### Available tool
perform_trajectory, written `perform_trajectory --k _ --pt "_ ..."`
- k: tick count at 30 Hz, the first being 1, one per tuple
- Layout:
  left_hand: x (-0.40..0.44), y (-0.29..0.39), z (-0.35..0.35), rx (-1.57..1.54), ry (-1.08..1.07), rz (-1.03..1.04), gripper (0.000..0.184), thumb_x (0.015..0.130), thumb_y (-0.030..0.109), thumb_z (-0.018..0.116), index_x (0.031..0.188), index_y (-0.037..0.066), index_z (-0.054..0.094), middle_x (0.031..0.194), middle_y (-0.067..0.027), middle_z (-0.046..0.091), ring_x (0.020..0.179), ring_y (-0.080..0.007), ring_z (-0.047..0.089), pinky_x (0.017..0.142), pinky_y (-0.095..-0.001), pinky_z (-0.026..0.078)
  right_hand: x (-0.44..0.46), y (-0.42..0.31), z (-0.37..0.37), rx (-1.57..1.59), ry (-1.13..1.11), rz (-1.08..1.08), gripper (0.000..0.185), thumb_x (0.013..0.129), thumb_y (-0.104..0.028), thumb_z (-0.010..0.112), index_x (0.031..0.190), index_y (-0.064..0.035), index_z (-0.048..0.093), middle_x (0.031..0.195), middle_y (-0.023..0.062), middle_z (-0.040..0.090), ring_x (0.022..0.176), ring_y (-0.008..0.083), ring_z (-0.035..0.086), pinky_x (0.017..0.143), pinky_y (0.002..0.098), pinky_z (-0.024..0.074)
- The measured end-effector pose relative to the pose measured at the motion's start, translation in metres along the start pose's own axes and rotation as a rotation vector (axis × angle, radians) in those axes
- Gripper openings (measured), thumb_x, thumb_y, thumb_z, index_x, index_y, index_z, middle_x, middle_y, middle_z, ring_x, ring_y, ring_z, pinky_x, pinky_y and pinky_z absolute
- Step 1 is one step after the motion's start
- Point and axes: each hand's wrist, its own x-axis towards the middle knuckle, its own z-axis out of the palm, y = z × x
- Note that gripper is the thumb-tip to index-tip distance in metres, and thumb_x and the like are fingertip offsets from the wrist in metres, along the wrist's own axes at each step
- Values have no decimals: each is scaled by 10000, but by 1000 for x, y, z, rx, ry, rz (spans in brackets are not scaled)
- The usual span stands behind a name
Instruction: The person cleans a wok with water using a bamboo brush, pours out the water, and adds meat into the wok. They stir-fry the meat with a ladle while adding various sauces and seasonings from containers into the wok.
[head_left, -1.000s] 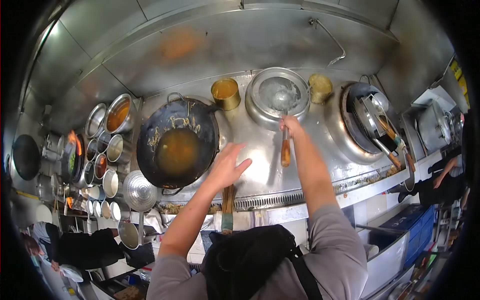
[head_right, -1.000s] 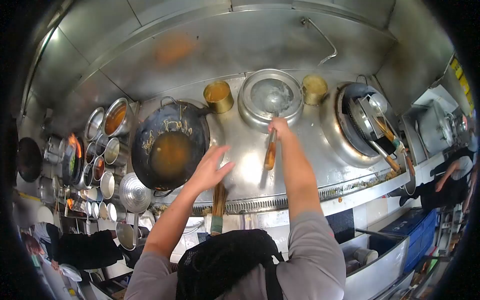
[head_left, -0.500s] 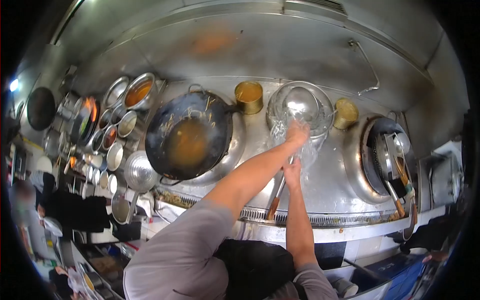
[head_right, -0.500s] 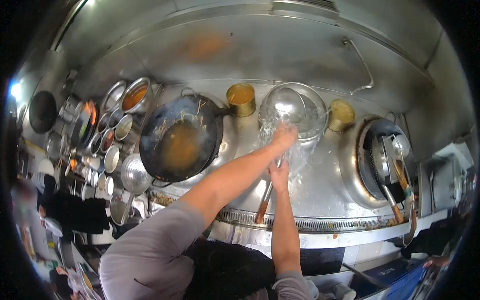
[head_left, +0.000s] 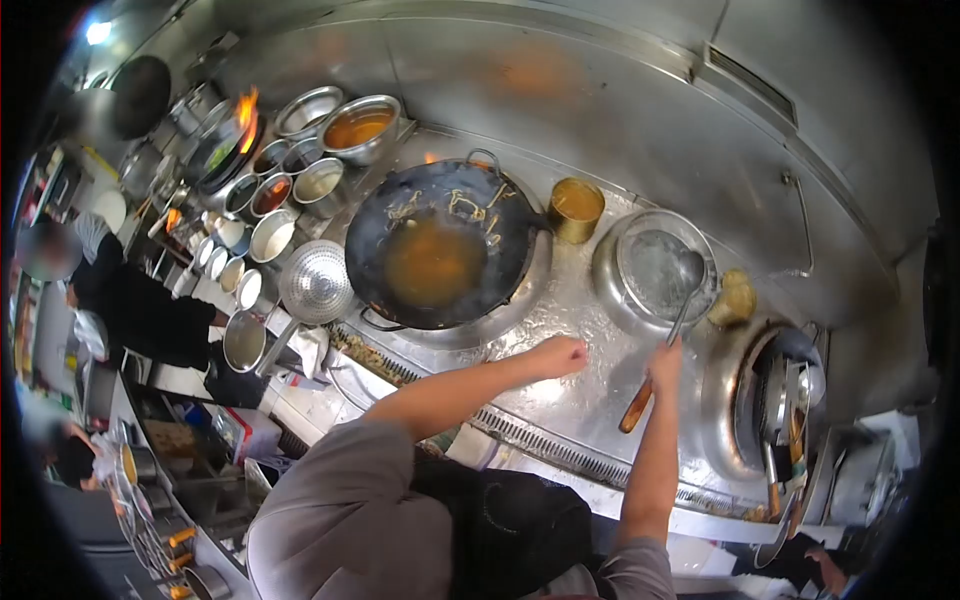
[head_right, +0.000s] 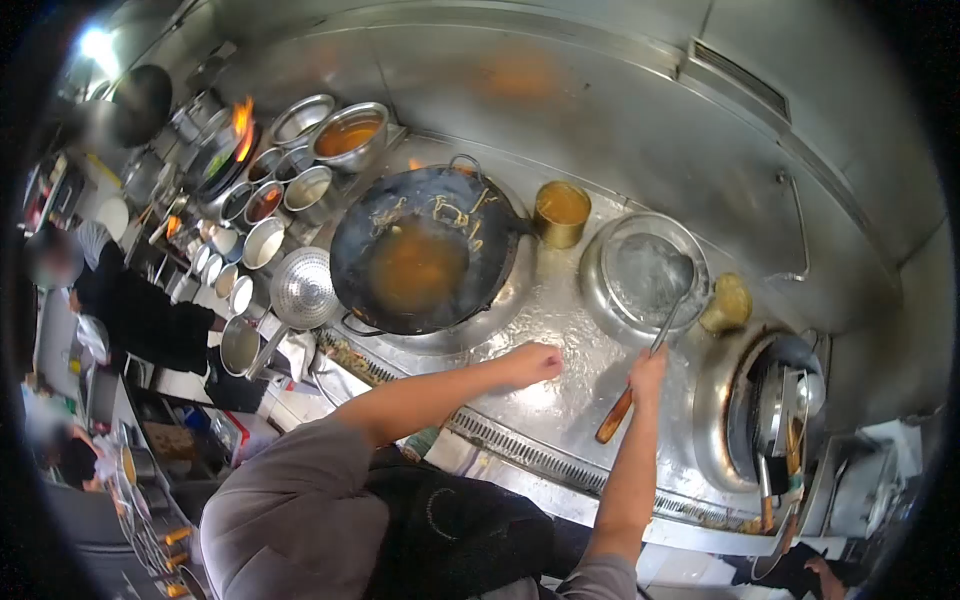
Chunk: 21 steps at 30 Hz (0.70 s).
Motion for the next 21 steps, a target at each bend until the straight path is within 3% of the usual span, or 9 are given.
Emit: perform_trajectory --k 2,3,5,6,9,14,17,19,21 --pt "-54 -16 -21 -60 24 -129 284 901 297 585 925 18 634 831 -172 676 763 -324 660 710 -408 514 32 -17 -17 560 -553 554 189 953 -55 417 1101 34 494 838 139 598 671 223 625 592 312 527" --pt "-85 -21 -33 -115 47 -214 278 901 292 580 913 19 628 818 -161 674 745 -300 659 700 -396 515 48 -19 -19 553 -571 530 189 953 -55 417 1101 34 494 838 139 598 671 223 625 592 312 527" --pt "-144 -53 -43 -9 210 -232 248 901 267 576 895 26 630 797 -125 677 709 -231 647 669 -358 511 71 -20 -20 1412 -562 863 76 925 -54 428 984 -10 446 691 32 464 517 104 482 441 215 410" --pt "-172 -47 -58 -125 241 -309 227 902 248 575 890 29 635 797 -112 682 714 -208 646 670 -344 511 77 -39 -33 1557 -574 925 140 905 -58 421 1032 -2 438 685 20 458 531 101 471 446 209 402" --pt "-247 -56 -78 -104 422 -477 184 904 192 570 860 32 649 807 -87 698 747 -166 651 690 -329 514 86 -97 -39 1315 -408 860 173 890 -60 402 1051 -4 425 678 10 456 525 96 462 434 228 387" --pt "-282 -53 -83 -88 788 -472 159 864 121 662 937 11 573 738 -81 623 692 -183 616 660 -333 501 126 -117 -5 889 -553 603 102 881 -114 491 942 -33 483 712 89 522 500 129 469 429 295 411" --pt "-274 -24 -97 -79 783 -492 185 866 180 661 899 12 590 738 -124 641 673 -245 629 656 -379 503 94 -117 0 363 -435 220 218 894 -147 535 1055 -1 557 893 217 642 652 289 636 561 379 515" --pt "-277 -15 -105 -98 743 -467 199 872 196 664 905 12 598 751 -130 653 689 -260 646 668 -385 509 79 -70 25 -80 27 -269 451 908 -156 549 1319 20 499 1168 283 636 995 420 657 810 434 529" --pt "-284 -11 -113 60 637 -476 243 912 240 638 963 3 631 841 -142 697 769 -279 688 710 -370 535 48 -92 -5 -175 -233 -18 613 921 -148 548 1470 30 341 1348 315 518 1236 446 522 1000 406 443"
